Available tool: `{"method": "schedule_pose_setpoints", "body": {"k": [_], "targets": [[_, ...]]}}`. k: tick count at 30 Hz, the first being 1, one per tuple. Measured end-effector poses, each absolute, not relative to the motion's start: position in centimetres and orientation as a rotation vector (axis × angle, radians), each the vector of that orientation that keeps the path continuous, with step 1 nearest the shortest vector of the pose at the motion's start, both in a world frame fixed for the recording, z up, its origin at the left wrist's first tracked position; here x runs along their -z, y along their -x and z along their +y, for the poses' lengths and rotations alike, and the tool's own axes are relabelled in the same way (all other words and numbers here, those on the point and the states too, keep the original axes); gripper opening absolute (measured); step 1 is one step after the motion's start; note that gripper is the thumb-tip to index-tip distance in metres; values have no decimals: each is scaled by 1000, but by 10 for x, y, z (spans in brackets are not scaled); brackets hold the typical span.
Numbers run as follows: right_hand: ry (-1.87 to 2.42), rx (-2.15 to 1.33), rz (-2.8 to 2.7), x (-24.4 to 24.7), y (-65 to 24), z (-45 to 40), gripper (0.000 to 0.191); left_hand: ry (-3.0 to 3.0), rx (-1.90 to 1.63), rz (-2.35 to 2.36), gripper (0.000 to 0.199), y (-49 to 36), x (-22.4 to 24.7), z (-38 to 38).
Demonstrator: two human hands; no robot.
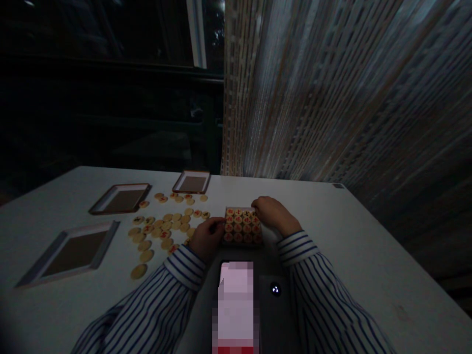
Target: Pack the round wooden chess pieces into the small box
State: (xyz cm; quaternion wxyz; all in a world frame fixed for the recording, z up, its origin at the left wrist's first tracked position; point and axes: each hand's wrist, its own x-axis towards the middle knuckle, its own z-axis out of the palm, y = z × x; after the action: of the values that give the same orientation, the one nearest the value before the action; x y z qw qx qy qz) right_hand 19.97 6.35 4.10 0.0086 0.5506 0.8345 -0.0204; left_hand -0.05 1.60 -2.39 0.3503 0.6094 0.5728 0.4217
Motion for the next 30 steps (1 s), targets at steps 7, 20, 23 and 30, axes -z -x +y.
{"method": "schedule_pose_setpoints", "body": {"k": [7,20,23,30], "targets": [[-1713,69,2613,-42,-199,63,29,-1572,-1110,1469,22,1,25,17],[-1714,64,2612,-41,-200,65,30,-1600,-1122,1479,22,1,26,16],[-1702,64,2615,-41,-200,65,29,-1592,-1115,1457,22,1,27,16],[-1716,87,2582,-42,-199,65,30,-1590,-1129,1446,21,1,27,16]]}}
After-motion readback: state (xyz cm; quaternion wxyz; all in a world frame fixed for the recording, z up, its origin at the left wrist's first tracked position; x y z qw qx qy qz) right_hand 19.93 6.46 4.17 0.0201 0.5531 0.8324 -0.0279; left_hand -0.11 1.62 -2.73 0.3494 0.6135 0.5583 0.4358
